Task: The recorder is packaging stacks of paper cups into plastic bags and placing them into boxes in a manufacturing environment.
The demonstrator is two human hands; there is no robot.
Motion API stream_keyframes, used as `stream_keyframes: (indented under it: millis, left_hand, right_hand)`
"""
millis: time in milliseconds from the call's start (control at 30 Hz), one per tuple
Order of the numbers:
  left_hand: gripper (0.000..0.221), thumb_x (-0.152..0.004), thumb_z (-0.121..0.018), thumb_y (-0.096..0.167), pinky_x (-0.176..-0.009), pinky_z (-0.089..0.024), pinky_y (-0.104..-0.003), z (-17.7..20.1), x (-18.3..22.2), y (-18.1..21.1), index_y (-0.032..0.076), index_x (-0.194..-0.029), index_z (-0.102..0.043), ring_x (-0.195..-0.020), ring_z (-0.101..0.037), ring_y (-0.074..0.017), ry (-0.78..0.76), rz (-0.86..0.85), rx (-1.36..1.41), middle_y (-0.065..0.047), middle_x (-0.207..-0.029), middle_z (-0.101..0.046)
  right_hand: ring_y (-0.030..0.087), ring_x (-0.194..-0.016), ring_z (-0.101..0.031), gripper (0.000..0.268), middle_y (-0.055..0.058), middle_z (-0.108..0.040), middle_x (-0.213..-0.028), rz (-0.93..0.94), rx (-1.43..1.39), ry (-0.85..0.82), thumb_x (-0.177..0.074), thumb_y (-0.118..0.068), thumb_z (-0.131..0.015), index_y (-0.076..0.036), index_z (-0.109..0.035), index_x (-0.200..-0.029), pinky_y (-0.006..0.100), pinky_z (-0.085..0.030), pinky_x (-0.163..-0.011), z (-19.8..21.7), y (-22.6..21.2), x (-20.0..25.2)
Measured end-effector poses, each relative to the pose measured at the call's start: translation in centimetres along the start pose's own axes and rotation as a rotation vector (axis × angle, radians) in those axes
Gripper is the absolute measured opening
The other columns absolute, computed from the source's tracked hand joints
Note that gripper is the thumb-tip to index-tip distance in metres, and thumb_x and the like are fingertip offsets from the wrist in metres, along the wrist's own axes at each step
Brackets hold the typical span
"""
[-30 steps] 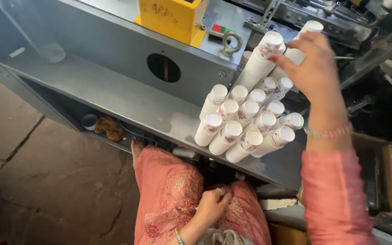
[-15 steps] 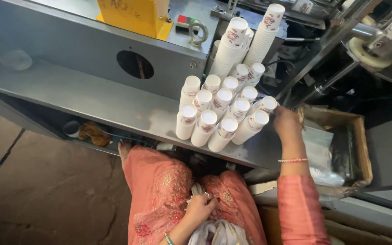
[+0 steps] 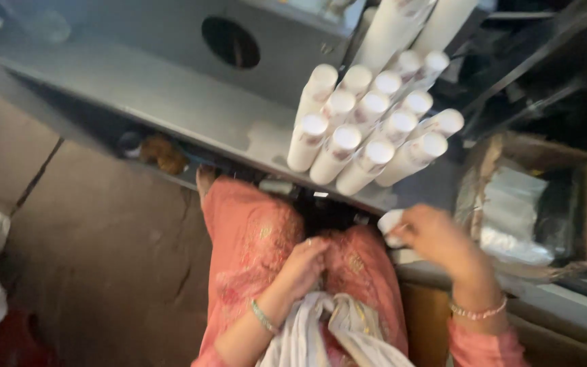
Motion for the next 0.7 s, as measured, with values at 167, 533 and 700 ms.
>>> stream_keyframes:
  millis: [167,533,700]
  left_hand:
    - [0.038,-0.102,-0.057,0.036,-0.098,-0.057,-0.044,-0.6,-0.5,-1.7,0.001,-0.112,-0.068,-0.104,-0.072,-0.0274,0.020,0.073,0.166,-0.014,-0.109,-0.075]
    - [0.046,-0.101,-0.060,0.050,-0.089,-0.058,-0.040,-2.0,0.7,-1.7,0.007,-0.115,-0.069,-0.100,-0.071,-0.0223,0.031,0.279,0.222,-0.010,-0.107,-0.073]
    - [0.045,-0.100,-0.062,0.047,-0.087,-0.059,-0.041,-2.8,0.8,-1.3,0.005,-0.113,-0.070,-0.098,-0.072,-0.0225,0.061,0.288,0.221,-0.010,-0.106,-0.073]
  right_hand:
    - [0.036,-0.090,-0.063,0.024,0.014,-0.067,-0.091,0.349,-0.119,-0.213,-0.078,-0.029,-0.075,-0.006,-0.071,-0.085,0.047,-0.050,-0.079,-5.5,-10.4,2.3]
    - [0.034,-0.088,-0.060,0.016,0.014,-0.061,-0.087,0.490,-0.077,-0.179,-0.073,-0.017,-0.074,-0.005,-0.064,-0.077,0.048,-0.046,-0.077,-5.5,-14.7,1.9]
    - [0.033,-0.086,-0.060,0.018,0.013,-0.061,-0.085,0.439,-0.123,-0.185,-0.074,-0.019,-0.075,-0.004,-0.068,-0.080,0.048,-0.046,-0.077,-5.0,-14.3,2.4]
Point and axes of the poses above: each hand's wrist, its own x-axis away from the middle knuckle, its own z-axis out of the back of the hand, y = z × x, the point moved 4 cm from there along -x, towards the middle knuckle
